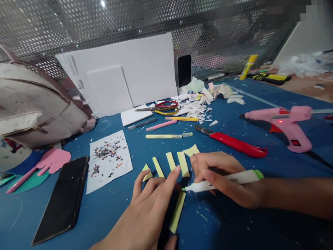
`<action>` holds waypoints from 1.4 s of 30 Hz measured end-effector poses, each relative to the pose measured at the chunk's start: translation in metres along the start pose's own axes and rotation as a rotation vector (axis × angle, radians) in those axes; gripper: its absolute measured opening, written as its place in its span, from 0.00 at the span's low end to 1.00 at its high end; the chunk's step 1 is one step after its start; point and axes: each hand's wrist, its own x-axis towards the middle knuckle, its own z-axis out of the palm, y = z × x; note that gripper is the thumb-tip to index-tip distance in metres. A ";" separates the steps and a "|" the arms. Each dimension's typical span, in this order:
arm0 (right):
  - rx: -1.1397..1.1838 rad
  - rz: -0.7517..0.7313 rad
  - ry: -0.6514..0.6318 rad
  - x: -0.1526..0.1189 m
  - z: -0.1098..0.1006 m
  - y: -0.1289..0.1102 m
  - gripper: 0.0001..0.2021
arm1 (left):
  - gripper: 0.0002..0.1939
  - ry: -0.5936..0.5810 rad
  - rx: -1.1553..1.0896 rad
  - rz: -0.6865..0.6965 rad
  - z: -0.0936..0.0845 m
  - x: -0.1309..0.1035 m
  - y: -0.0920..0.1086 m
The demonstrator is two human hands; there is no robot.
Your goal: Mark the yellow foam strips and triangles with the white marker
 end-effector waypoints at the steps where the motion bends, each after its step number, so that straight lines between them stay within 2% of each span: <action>1: -0.002 -0.024 0.000 0.000 0.000 0.000 0.13 | 0.56 -0.020 0.000 0.021 -0.003 -0.001 -0.001; 3: -0.016 -0.075 -0.007 0.001 0.001 0.001 0.10 | 0.55 -0.039 0.013 0.016 -0.010 -0.003 -0.002; 6: -0.046 -0.094 -0.056 0.004 0.003 0.001 0.07 | 0.54 -0.020 0.050 -0.127 -0.013 -0.005 0.003; 8: -0.078 -0.049 -0.117 0.006 0.004 0.000 0.08 | 0.56 -0.013 0.068 -0.238 -0.012 -0.007 0.008; 10: -0.124 0.015 -0.175 0.008 0.004 -0.002 0.09 | 0.56 -0.017 0.049 -0.284 -0.008 -0.007 0.011; 18: -0.132 0.123 -0.197 0.009 0.002 -0.005 0.12 | 0.45 0.074 -0.053 -0.214 -0.004 -0.007 0.011; 22: -0.106 0.152 -0.224 0.010 0.001 -0.003 0.12 | 0.45 0.085 -0.119 -0.176 -0.001 -0.007 0.003; 27: -0.028 0.276 -0.321 0.010 0.007 -0.008 0.12 | 0.48 0.038 -0.173 -0.079 -0.004 -0.008 -0.011; 32: 0.002 0.416 -0.365 0.012 0.016 -0.013 0.10 | 0.45 -0.060 -0.240 -0.157 -0.015 -0.010 -0.019; 37: -0.003 0.393 -0.368 0.014 0.020 -0.012 0.10 | 0.46 -0.076 -0.352 -0.188 -0.019 -0.010 -0.024; 42: -0.087 0.371 -0.378 0.012 0.019 -0.010 0.07 | 0.43 -0.086 -0.332 -0.133 -0.018 -0.008 -0.026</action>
